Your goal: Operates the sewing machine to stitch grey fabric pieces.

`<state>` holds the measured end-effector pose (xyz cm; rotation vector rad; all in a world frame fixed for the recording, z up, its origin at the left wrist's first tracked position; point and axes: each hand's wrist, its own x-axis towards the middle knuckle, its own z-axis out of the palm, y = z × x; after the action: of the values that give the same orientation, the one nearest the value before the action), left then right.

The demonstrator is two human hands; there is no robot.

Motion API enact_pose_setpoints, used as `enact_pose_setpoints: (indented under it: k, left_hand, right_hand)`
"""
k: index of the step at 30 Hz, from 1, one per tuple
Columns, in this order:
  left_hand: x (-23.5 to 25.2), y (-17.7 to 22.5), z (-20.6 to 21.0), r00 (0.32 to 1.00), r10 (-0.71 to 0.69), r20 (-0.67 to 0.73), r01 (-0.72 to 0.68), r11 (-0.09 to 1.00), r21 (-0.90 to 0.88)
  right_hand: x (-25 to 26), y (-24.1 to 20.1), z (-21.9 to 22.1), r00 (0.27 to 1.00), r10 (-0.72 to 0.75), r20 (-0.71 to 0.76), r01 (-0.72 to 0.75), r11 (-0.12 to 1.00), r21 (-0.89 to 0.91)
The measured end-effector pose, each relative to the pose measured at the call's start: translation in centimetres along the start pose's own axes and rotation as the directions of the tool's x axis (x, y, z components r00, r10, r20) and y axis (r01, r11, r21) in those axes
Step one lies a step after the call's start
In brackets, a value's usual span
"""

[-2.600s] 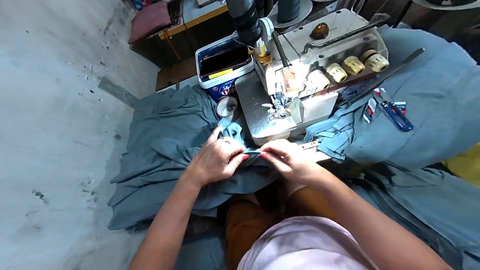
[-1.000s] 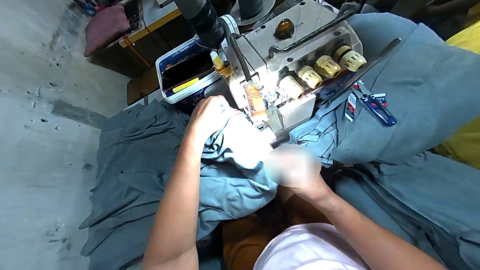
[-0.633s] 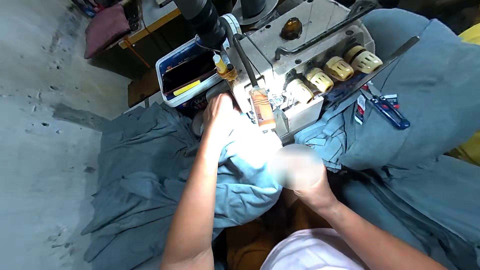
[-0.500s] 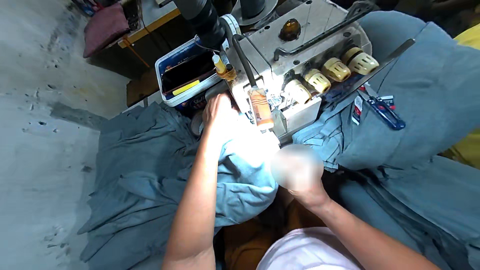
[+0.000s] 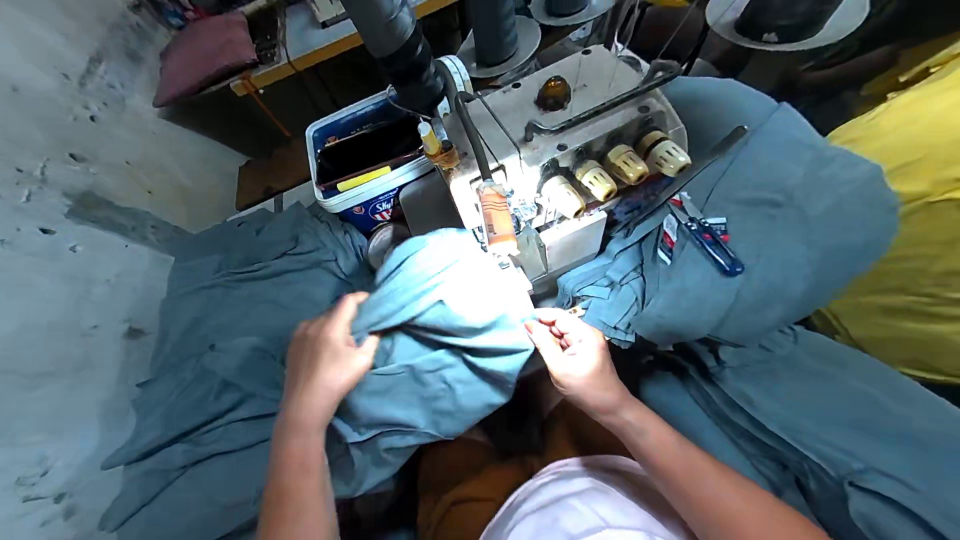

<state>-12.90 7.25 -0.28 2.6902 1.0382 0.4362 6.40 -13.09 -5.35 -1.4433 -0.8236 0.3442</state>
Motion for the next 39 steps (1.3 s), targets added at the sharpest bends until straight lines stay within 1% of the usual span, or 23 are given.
enact_pose_setpoints:
  k: [1,3,4,6,8,10,12,13,14,16,18,21,22,23,24,26,27,29,31,33,35,37,39]
  left_hand:
    - [0.3,0.3,-0.5,0.999,-0.028,-0.023,0.029,0.999,0.027]
    - [1.4,2.1,-0.4,0.989,-0.141,0.054,0.134,0.985,0.107]
    - [1.5,3.1,0.3,0.989,-0.139,0.057,0.13,0.982,0.134]
    - [0.8,5.1,2.4,0.993,0.037,-0.114,-0.017,0.986,0.166]
    - [-0.5,7.6,3.9,0.934,0.223,-0.278,-0.191,0.972,0.135]
    - [-2.3,9.8,4.7,0.875,0.337,-0.348,-0.348,0.937,0.033]
    - [-3.9,11.2,5.4,0.849,0.352,-0.393,-0.437,0.887,-0.151]
    - [-4.6,11.6,5.9,0.851,0.346,-0.395,-0.464,0.848,-0.257]
    - [-5.1,11.9,6.4,0.854,0.342,-0.392,-0.484,0.799,-0.357]
    - [-5.9,12.7,7.4,0.868,0.338,-0.364,-0.489,0.708,-0.509]
    - [-6.2,13.6,8.2,0.877,0.354,-0.326,-0.481,0.639,-0.6]
    - [-6.5,14.2,8.6,0.879,0.394,-0.267,-0.468,0.609,-0.641]
    - [-6.7,14.2,8.5,0.881,0.403,-0.247,-0.457,0.597,-0.659]
    - [-6.8,14.1,8.5,0.884,0.411,-0.222,-0.442,0.582,-0.682]
    - [-6.9,13.9,8.7,0.886,0.419,-0.199,-0.426,0.566,-0.706]
    - [-7.1,13.9,9.1,0.883,0.443,-0.152,-0.401,0.547,-0.735]
    - [-7.1,14.0,9.3,0.88,0.457,-0.127,-0.389,0.543,-0.744]
    - [-7.2,14.4,9.7,0.874,0.48,-0.072,-0.359,0.54,-0.761]
    - [-7.3,14.7,10.0,0.877,0.48,-0.032,-0.326,0.545,-0.773]
    - [-7.2,14.8,10.4,0.88,0.474,-0.014,-0.306,0.544,-0.782]
    - [-7.0,14.9,10.5,0.887,0.463,-0.001,-0.284,0.542,-0.791]
    - [-6.7,15.2,10.2,0.903,0.429,0.023,-0.227,0.522,-0.822]
    - [-6.3,15.9,9.7,0.932,0.355,0.07,-0.117,0.478,-0.87]
  right_hand:
    - [-0.1,0.2,0.2,1.0,0.002,-0.001,-0.002,1.0,-0.017]
    - [-0.2,0.8,0.6,1.0,0.018,-0.016,-0.018,0.999,-0.032]
    - [-0.2,1.1,0.7,0.999,0.028,-0.024,-0.029,0.999,-0.034]
    - [0.0,1.3,0.6,0.999,0.039,-0.022,-0.04,0.998,-0.046]
    - [-0.4,0.8,-0.1,0.999,0.036,0.008,-0.035,0.997,-0.07]
    - [-0.8,0.4,-1.7,0.997,-0.071,-0.024,0.065,0.979,-0.191]
    - [-0.2,1.1,-4.2,0.955,-0.262,-0.142,0.182,0.889,-0.419]
    - [0.4,1.7,-5.8,0.923,-0.333,-0.193,0.181,0.818,-0.546]
    - [1.0,2.3,-7.5,0.904,-0.363,-0.225,0.139,0.748,-0.649]
    - [2.4,3.1,-10.4,0.914,-0.31,-0.261,0.014,0.668,-0.744]
    - [3.8,3.2,-12.3,0.935,-0.202,-0.291,-0.089,0.66,-0.746]
    - [5.2,3.0,-15.6,0.915,-0.169,-0.366,-0.149,0.702,-0.697]
    - [5.8,2.9,-17.0,0.911,-0.13,-0.391,-0.19,0.71,-0.678]
    - [6.5,2.8,-18.3,0.913,-0.054,-0.404,-0.249,0.71,-0.659]
    - [7.4,2.9,-19.4,0.918,0.053,-0.393,-0.315,0.7,-0.641]
    - [9.3,3.6,-21.0,0.915,0.249,-0.317,-0.401,0.645,-0.65]
    - [10.2,3.9,-21.4,0.913,0.308,-0.266,-0.405,0.613,-0.678]
    - [11.5,4.5,-22.2,0.915,0.358,-0.186,-0.374,0.58,-0.723]
    - [12.1,4.9,-22.6,0.907,0.389,-0.158,-0.377,0.59,-0.714]
    - [12.2,5.2,-23.1,0.911,0.376,-0.167,-0.385,0.636,-0.669]
    - [11.6,5.4,-23.4,0.928,0.308,-0.208,-0.37,0.726,-0.58]
    - [10.5,4.8,-23.1,0.934,0.233,-0.273,-0.338,0.823,-0.457]
    - [8.8,3.4,-22.0,0.932,0.101,-0.348,-0.233,0.902,-0.363]
